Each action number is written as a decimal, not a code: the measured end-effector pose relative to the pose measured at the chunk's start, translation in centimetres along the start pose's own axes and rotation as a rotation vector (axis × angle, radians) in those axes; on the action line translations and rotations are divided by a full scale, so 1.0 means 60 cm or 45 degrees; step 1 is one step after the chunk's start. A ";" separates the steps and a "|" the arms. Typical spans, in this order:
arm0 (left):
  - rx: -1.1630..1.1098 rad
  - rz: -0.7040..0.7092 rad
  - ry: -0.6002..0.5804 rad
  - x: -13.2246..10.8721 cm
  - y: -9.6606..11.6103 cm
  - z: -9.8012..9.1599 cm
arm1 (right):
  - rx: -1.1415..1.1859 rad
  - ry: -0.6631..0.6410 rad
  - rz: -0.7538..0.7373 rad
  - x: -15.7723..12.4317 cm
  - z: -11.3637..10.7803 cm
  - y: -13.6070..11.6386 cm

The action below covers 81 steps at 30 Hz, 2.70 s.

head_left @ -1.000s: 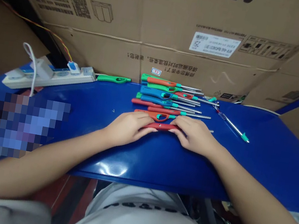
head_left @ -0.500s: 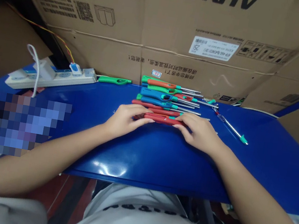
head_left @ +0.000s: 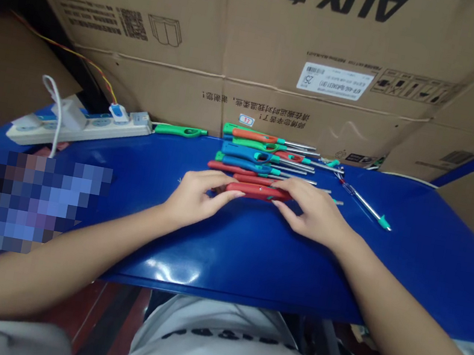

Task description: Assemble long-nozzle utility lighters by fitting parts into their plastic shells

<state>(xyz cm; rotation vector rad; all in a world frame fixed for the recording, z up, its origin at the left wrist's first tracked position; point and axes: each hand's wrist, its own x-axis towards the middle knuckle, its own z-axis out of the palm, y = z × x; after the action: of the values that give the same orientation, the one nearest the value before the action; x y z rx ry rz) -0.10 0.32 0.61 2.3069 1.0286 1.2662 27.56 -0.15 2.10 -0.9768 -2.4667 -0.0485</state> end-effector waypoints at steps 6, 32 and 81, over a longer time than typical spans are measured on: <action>-0.663 -0.789 -0.055 0.007 0.003 0.011 | -0.040 -0.027 -0.026 0.002 -0.001 -0.010; 0.266 0.192 -0.392 -0.004 -0.004 -0.004 | 0.033 -0.072 0.016 -0.005 0.007 0.011; 0.692 0.254 -0.495 -0.002 0.006 -0.009 | -0.250 -0.250 -0.053 -0.008 -0.009 0.073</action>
<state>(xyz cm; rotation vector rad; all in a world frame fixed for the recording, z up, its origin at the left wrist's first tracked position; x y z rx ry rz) -0.44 -0.03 1.02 2.9666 1.1197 0.5872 30.94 2.68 1.74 -1.0561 -2.7024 -0.2222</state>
